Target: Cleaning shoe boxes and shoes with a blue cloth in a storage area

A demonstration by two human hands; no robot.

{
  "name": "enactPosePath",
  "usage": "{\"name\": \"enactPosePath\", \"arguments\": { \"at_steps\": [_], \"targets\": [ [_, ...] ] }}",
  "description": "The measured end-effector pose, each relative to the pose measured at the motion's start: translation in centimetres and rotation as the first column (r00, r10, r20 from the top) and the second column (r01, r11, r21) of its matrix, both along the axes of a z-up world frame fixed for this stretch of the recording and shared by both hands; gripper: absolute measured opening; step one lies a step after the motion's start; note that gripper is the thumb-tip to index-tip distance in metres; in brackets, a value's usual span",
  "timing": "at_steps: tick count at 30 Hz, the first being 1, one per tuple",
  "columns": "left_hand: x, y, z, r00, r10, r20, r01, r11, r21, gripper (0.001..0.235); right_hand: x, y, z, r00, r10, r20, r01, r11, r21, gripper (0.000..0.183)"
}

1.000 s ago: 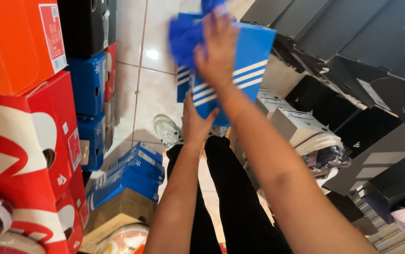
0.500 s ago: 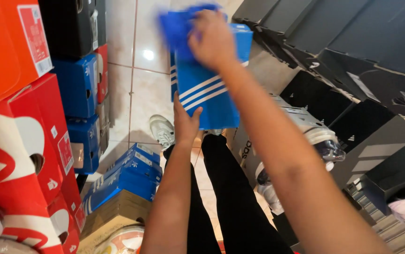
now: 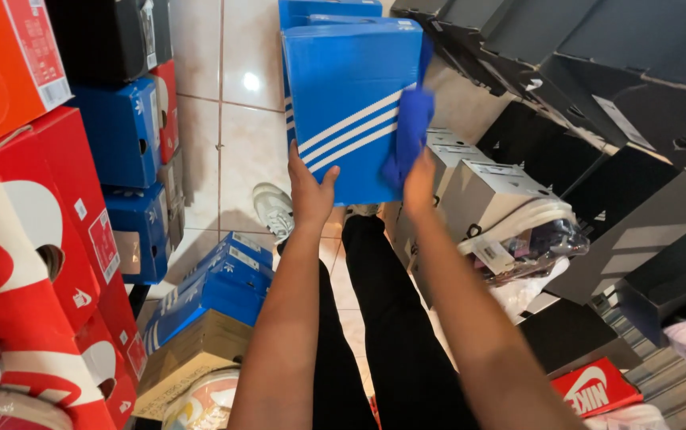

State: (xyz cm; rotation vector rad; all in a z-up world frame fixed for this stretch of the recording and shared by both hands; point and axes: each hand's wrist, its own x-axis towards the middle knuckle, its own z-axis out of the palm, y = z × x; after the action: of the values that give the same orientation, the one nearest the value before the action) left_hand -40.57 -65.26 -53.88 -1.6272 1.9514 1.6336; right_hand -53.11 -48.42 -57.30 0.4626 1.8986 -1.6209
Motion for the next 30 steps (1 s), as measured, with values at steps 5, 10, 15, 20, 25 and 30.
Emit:
{"name": "enactPosePath", "arguments": {
  "at_steps": [5, 10, 15, 20, 25, 30],
  "targets": [
    [-0.3, 0.0, 0.7, 0.999, 0.001, -0.038, -0.001, 1.000, -0.016, 0.092, 11.9, 3.5, -1.2, 0.997, 0.069, -0.028, -0.063, 0.980, 0.188, 0.045],
    [-0.2, -0.1, 0.8, 0.998, -0.024, -0.062, 0.019, 0.996, -0.082, 0.094, 16.4, -2.1, -4.6, 0.715, -0.362, 0.598, 0.516, 0.851, -0.101, 0.050],
    [0.4, -0.7, -0.2, 0.991, -0.065, -0.121, 0.052, 0.993, -0.109, 0.095, 15.0, -2.2, 1.7, 0.677, -0.020, 0.736, 0.223, 0.958, -0.178, 0.042],
    [1.0, -0.4, -0.5, 0.991, -0.046, -0.125, 0.037, 0.997, -0.073, 0.097, 7.0, 2.5, 8.8, 0.903, 0.307, 0.300, -0.363, 0.919, 0.153, 0.037],
    [0.5, -1.1, 0.6, 0.983, 0.019, -0.181, -0.020, 1.000, 0.000, 0.082, 2.1, -4.5, 13.3, 0.691, 0.542, -0.478, -0.398, 0.837, 0.374, 0.037],
    [1.8, -0.5, -1.0, 0.951, 0.230, -0.204, -0.209, 0.971, 0.119, 0.049, 6.4, -5.9, 9.6, 0.051, 0.752, -0.657, -0.630, 0.534, 0.563, 0.066]
  ]
}}
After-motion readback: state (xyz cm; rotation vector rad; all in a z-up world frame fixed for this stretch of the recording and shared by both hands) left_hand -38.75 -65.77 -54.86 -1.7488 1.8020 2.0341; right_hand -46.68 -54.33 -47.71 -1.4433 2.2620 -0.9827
